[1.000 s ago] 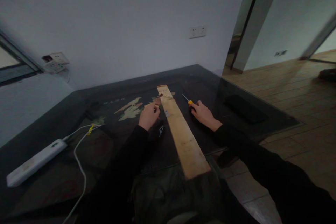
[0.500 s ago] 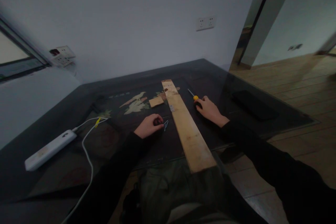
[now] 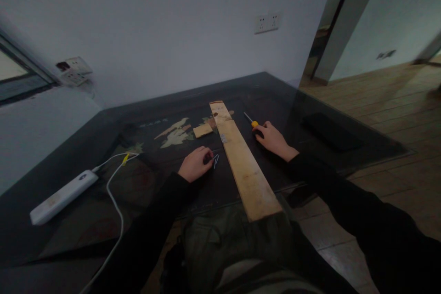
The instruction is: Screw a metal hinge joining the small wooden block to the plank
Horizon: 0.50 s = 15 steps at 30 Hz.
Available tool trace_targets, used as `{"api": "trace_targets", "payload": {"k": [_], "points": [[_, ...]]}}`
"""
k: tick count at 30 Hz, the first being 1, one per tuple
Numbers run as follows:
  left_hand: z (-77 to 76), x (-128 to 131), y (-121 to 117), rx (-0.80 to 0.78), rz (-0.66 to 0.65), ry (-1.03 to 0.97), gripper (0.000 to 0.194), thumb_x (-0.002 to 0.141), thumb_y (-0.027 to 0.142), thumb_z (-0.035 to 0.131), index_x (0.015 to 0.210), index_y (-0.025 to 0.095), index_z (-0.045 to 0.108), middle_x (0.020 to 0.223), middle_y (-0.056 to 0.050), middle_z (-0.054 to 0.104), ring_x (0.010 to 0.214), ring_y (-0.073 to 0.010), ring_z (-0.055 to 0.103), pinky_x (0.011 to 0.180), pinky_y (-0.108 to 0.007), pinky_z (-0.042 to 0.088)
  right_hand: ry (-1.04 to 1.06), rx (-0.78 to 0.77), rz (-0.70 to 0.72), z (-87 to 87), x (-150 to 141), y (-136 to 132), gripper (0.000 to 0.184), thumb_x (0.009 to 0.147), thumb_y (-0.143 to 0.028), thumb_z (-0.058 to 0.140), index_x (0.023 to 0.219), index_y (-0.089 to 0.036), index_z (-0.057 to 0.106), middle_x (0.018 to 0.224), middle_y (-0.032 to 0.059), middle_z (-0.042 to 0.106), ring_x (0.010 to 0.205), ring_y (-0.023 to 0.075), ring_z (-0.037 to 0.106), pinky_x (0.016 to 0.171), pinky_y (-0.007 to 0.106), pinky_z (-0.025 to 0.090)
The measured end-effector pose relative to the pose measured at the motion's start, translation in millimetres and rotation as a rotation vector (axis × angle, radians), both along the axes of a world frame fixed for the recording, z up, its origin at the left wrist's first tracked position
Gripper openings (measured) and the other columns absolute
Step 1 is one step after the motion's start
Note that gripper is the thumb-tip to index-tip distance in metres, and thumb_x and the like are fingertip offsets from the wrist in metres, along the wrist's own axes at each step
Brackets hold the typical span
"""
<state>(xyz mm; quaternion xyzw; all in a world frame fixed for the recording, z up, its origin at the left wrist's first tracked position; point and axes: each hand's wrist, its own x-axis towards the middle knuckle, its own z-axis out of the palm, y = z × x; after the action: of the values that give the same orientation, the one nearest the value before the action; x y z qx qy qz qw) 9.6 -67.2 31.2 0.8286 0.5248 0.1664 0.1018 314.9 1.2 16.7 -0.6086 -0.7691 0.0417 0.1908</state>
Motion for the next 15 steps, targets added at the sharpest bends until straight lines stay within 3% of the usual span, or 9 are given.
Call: {"api": "trace_targets", "payload": {"k": [8,15], "points": [[-2.0,-0.3,1.5,-0.01,0.015,-0.047,0.012,0.079,0.021,0.06,0.091,0.021,0.062,0.089,-0.002,0.06,0.081,-0.0185,0.057,0.072,-0.03,0.045,0.006,0.015,0.011,-1.2,0.7,0.4,0.031,0.089,-0.027,0.051,0.116,-0.021,0.064,0.108,0.0127,0.052,0.097,0.025,0.058,0.081,0.034,0.048],[-8.8,0.9,5.6,0.054,0.025,-0.076,0.004,0.081,0.021,0.059,0.084,0.021,0.061,0.084,-0.002,0.06,0.077,-0.018,0.057,0.067,-0.029,0.044,0.003,0.024,0.012,-3.2,1.8,1.5,0.031,0.088,-0.027,0.052,0.116,-0.022,0.064,0.107,0.0119,0.052,0.099,0.0248,0.058,0.082,0.034,0.048]]}}
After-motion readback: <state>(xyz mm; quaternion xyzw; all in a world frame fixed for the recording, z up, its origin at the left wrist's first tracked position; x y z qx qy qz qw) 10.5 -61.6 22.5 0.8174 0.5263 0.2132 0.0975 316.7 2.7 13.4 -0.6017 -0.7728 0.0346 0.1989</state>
